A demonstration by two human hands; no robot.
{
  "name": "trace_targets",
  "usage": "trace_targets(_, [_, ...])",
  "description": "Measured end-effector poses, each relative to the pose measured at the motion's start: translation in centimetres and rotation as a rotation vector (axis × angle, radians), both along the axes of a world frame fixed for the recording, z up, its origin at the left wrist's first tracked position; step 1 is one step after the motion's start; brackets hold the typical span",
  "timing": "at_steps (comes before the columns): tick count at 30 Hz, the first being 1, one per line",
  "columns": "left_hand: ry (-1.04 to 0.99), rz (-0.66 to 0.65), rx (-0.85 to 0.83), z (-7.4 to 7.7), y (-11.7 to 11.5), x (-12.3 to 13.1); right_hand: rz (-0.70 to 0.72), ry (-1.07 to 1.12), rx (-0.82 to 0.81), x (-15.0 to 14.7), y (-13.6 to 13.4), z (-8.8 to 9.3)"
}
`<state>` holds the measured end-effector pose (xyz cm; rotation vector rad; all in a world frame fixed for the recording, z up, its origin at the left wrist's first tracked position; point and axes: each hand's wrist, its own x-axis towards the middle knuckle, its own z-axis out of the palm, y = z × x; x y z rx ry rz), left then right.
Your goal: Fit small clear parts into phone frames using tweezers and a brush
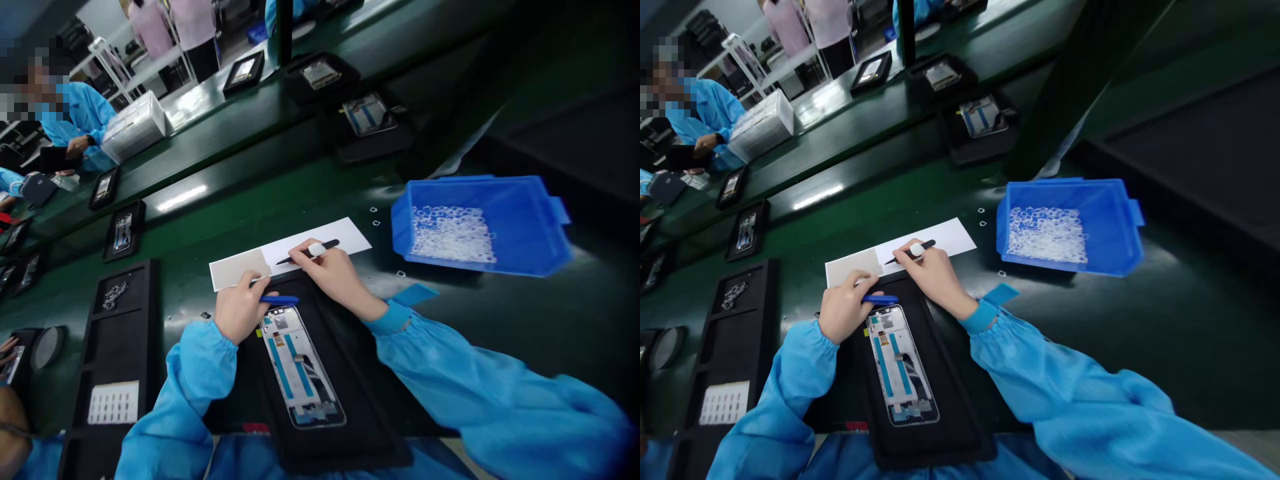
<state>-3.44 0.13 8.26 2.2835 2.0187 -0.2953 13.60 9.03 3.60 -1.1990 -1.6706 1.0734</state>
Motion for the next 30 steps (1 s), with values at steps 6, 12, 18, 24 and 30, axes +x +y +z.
trace_targets(6, [0.003, 0.016, -0.048, -0.7, 2.2, -0.2, -0.049, -0.053, -0.065, -1.9, 1.2, -0.5])
trace_targets(12, [-0.007, 0.016, -0.063, -1.0, 2.2, -0.5, -0.078, -0.087, -0.069, -2.1, 1.0, -0.9])
trace_targets(18, [-0.032, 0.019, -0.067, -1.0, 2.3, -0.5, -0.056, 0.057, -0.127, -2.2, 1.0, -1.6])
trace_targets(24, [-0.157, 0.046, -0.040, -1.3, 2.0, -1.1, -0.131, 0.273, -0.188, -1.1, 0.4, -1.8])
trace_targets(30, [-0.639, 0.195, 0.119, -1.4, 1.1, -1.9, -0.069, 0.237, -0.221, 1.4, -4.8, -0.6])
